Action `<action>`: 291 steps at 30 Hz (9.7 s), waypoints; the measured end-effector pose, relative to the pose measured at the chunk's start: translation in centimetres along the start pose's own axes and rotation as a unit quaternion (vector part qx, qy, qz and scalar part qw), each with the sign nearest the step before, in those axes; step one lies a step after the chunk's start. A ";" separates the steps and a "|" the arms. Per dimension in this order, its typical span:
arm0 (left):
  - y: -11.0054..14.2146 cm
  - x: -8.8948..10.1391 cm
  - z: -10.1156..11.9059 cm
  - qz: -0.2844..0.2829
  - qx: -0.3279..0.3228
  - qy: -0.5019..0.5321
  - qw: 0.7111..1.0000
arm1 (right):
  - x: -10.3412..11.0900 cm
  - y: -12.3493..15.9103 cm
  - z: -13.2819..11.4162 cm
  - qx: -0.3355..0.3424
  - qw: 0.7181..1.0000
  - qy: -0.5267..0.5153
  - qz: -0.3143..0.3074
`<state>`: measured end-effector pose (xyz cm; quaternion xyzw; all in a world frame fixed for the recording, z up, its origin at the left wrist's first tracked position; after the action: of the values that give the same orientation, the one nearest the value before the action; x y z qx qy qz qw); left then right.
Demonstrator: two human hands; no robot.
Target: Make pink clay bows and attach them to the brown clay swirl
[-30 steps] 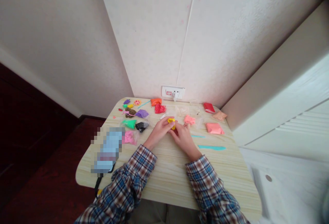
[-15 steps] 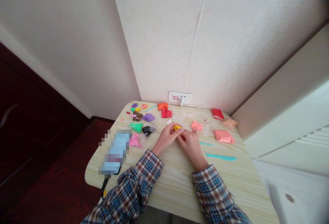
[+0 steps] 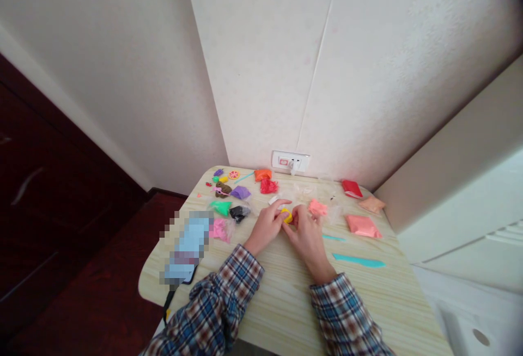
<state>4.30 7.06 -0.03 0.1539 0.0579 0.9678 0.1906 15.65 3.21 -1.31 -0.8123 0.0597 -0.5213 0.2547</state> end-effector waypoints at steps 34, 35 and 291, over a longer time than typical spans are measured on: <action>0.3 1.4 0.7 -0.083 0.092 0.391 0.912 | 3.9 -2.0 -2.0 0.060 0.993 -0.051 0.092; 0.3 1.4 0.9 -0.086 0.093 0.398 0.909 | 4.1 -2.2 -2.1 0.063 0.992 -0.048 0.098; 11.4 1.9 -1.6 0.045 0.112 0.407 0.905 | 8.8 8.9 -5.1 -0.248 0.871 -0.422 0.048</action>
<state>-1.93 -2.80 0.96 -0.2306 0.2319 0.9409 0.0878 16.66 -9.47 3.24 -0.9875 0.1128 -0.0839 0.0708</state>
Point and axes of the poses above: each hand's wrist, its own y-axis away from the middle knuckle, its own x-axis out of the back of the hand, z = x × y, the point moved 3 cm from there along -y, towards the middle knuckle, and after that the axes turned 15 degrees about x, right-handed, at the moved point
